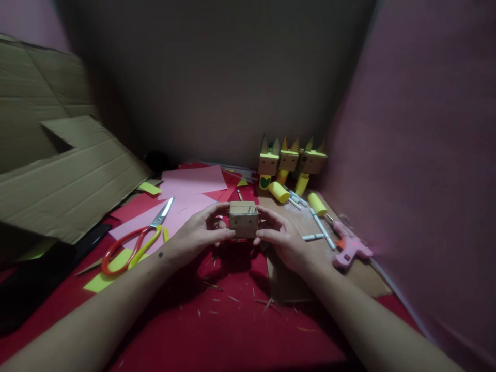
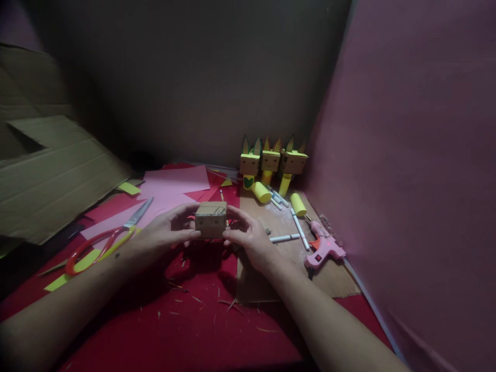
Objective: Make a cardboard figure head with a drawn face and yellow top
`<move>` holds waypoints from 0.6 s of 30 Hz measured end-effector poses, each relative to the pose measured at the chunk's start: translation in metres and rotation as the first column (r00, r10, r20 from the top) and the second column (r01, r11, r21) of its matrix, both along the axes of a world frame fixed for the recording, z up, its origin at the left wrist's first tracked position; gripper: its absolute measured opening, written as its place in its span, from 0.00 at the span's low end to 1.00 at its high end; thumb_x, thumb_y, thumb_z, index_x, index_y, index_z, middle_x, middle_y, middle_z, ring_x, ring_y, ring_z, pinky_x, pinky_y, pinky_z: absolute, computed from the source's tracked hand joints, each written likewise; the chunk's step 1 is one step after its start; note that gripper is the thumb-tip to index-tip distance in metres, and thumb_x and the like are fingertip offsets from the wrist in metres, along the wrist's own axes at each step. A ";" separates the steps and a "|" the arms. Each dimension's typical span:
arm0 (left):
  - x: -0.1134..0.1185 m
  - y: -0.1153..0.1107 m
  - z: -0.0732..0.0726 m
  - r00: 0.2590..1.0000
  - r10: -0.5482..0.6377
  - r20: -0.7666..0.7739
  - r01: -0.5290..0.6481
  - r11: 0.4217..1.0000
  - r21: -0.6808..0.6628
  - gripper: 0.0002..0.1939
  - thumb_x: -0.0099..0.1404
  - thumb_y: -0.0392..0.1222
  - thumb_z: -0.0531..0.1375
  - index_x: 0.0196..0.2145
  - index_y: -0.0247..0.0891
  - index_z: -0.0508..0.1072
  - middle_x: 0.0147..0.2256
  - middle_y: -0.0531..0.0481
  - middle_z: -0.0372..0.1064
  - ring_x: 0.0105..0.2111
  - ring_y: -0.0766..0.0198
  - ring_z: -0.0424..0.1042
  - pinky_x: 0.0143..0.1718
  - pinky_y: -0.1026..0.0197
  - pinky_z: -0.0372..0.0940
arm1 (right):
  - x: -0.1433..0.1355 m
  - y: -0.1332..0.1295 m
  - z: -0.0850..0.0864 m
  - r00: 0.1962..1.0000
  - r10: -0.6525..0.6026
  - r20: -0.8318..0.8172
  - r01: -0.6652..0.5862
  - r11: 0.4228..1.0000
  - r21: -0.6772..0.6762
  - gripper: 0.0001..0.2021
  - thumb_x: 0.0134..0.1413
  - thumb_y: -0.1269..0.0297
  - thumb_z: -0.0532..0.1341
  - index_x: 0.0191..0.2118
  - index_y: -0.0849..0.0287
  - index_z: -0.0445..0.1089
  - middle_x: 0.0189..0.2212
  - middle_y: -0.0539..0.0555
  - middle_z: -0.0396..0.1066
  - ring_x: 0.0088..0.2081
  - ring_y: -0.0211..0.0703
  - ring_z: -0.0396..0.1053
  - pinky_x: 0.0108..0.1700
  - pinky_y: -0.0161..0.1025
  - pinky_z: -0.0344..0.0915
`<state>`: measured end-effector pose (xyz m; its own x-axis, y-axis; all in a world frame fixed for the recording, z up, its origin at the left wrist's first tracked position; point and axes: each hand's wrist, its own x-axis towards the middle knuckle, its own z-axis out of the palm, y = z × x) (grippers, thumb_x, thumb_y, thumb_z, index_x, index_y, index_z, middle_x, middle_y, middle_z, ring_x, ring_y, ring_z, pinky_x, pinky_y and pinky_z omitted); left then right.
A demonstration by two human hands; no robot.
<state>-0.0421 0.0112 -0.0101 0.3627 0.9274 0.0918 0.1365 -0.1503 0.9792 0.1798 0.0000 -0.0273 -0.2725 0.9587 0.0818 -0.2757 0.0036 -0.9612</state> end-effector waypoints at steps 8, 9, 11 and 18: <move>0.001 -0.003 0.003 1.000 -0.016 0.011 0.016 1.000 -0.008 0.31 0.56 0.47 0.71 0.55 0.43 0.67 0.33 0.51 0.70 0.29 0.63 0.68 0.29 0.61 0.62 | 0.001 -0.001 0.000 0.999 -0.029 0.043 0.028 0.999 0.031 0.28 0.41 0.66 0.71 0.53 0.51 0.71 0.38 0.54 0.71 0.37 0.47 0.68 0.35 0.44 0.65; 0.001 -0.003 0.003 1.000 -0.015 0.017 0.015 1.000 -0.006 0.31 0.56 0.47 0.70 0.55 0.43 0.67 0.34 0.51 0.71 0.30 0.62 0.69 0.29 0.61 0.62 | 0.001 -0.001 0.001 0.999 -0.024 0.045 0.023 0.999 0.027 0.29 0.41 0.67 0.71 0.53 0.51 0.71 0.37 0.53 0.71 0.37 0.47 0.68 0.34 0.44 0.65; 0.001 -0.003 0.004 1.000 -0.016 0.020 0.016 1.000 -0.005 0.31 0.56 0.46 0.70 0.55 0.42 0.67 0.34 0.51 0.70 0.32 0.61 0.69 0.30 0.61 0.62 | 0.002 -0.001 0.001 0.999 -0.023 0.048 0.022 0.999 0.028 0.31 0.40 0.66 0.71 0.55 0.51 0.70 0.34 0.52 0.70 0.37 0.48 0.68 0.34 0.43 0.66; 0.003 -0.003 0.005 0.999 -0.051 0.011 0.051 0.999 -0.005 0.31 0.57 0.44 0.69 0.57 0.39 0.65 0.29 0.54 0.66 0.35 0.57 0.70 0.31 0.59 0.62 | 0.002 -0.001 0.004 0.993 -0.048 0.108 0.042 0.998 0.056 0.35 0.37 0.65 0.72 0.56 0.52 0.68 0.41 0.55 0.71 0.44 0.53 0.69 0.40 0.47 0.69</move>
